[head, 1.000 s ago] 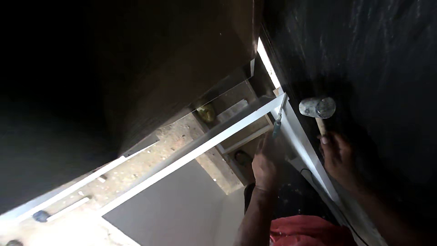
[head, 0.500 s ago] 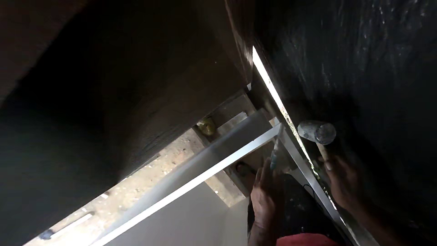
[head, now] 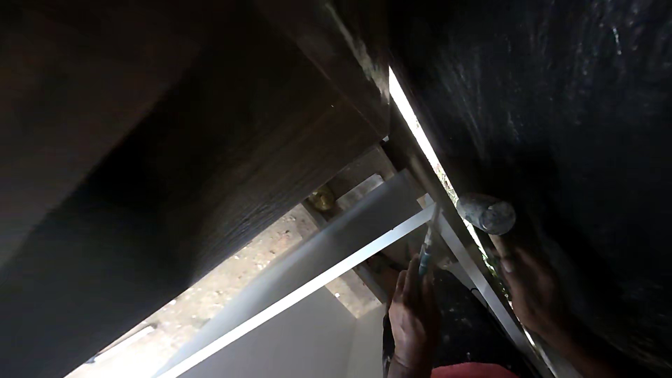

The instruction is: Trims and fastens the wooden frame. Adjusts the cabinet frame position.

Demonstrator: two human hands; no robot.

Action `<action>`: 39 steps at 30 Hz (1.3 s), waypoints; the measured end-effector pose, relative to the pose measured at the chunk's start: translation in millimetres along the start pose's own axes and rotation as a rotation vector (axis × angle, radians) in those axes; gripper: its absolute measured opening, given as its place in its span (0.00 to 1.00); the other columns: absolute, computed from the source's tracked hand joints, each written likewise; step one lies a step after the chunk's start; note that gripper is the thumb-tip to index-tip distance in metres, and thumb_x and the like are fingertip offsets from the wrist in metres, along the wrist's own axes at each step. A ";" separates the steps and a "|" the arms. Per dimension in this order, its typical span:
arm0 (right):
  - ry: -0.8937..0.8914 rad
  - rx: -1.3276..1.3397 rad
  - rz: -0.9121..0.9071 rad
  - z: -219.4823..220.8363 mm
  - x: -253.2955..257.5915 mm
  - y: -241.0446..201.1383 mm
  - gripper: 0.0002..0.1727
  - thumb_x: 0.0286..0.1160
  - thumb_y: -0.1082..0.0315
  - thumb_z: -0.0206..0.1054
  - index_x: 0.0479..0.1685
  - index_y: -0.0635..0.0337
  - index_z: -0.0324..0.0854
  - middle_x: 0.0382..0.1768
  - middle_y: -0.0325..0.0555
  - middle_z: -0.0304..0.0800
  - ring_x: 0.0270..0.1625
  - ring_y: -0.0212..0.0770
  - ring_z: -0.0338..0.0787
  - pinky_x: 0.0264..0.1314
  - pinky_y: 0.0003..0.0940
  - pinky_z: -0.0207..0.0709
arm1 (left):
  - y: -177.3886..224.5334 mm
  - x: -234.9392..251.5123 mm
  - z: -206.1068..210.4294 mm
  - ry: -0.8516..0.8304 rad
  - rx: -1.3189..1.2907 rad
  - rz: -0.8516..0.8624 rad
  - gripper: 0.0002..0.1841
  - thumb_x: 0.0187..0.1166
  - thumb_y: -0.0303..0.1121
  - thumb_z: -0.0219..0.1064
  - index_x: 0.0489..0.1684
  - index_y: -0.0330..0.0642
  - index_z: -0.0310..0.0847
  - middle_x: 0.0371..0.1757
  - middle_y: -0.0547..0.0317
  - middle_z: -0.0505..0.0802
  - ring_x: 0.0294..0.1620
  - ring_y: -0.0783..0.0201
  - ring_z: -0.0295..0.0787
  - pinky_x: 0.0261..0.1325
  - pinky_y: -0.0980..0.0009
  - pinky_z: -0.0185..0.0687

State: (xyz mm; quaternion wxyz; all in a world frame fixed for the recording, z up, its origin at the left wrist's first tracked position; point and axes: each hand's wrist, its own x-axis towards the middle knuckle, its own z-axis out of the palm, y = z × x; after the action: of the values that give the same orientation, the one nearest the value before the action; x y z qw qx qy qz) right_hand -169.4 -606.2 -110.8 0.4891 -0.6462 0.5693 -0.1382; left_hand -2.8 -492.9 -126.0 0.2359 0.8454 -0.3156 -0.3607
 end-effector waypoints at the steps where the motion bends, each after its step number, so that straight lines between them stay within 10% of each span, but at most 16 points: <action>1: 0.004 -0.003 -0.021 0.5 0.3 -0.4 0.26 0.91 0.49 0.55 0.54 0.67 0.83 0.31 0.35 0.84 0.29 0.17 0.79 0.33 0.14 0.78 | 0.0 0.0 -0.1 -0.002 -0.003 0.003 0.22 0.87 0.43 0.57 0.70 0.40 0.85 0.46 0.54 0.94 0.37 0.67 0.92 0.40 0.66 0.90; 25: -0.014 -0.287 -0.422 0.0 12.6 -31.5 0.28 0.95 0.49 0.45 0.54 0.66 0.81 0.31 0.47 0.83 0.32 0.30 0.83 0.38 0.27 0.82 | 6.6 2.1 -8.8 -0.082 -0.044 -0.062 0.21 0.89 0.45 0.56 0.71 0.46 0.85 0.47 0.55 0.93 0.36 0.62 0.91 0.37 0.59 0.90; 39: -0.024 -0.395 -0.248 7.3 24.3 -18.0 0.24 0.92 0.54 0.50 0.58 0.66 0.84 0.30 0.48 0.86 0.28 0.36 0.85 0.33 0.38 0.83 | 12.7 3.2 -13.6 -0.098 -0.034 -0.069 0.21 0.90 0.46 0.56 0.70 0.46 0.85 0.48 0.55 0.94 0.38 0.61 0.93 0.41 0.57 0.91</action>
State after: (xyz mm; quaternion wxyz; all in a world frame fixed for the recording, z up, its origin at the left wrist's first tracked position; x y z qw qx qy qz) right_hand -145.6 -626.1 -109.3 0.3394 -0.7960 0.4955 -0.0756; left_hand 4.6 -501.6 -111.0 0.2217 0.8329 -0.2912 -0.4151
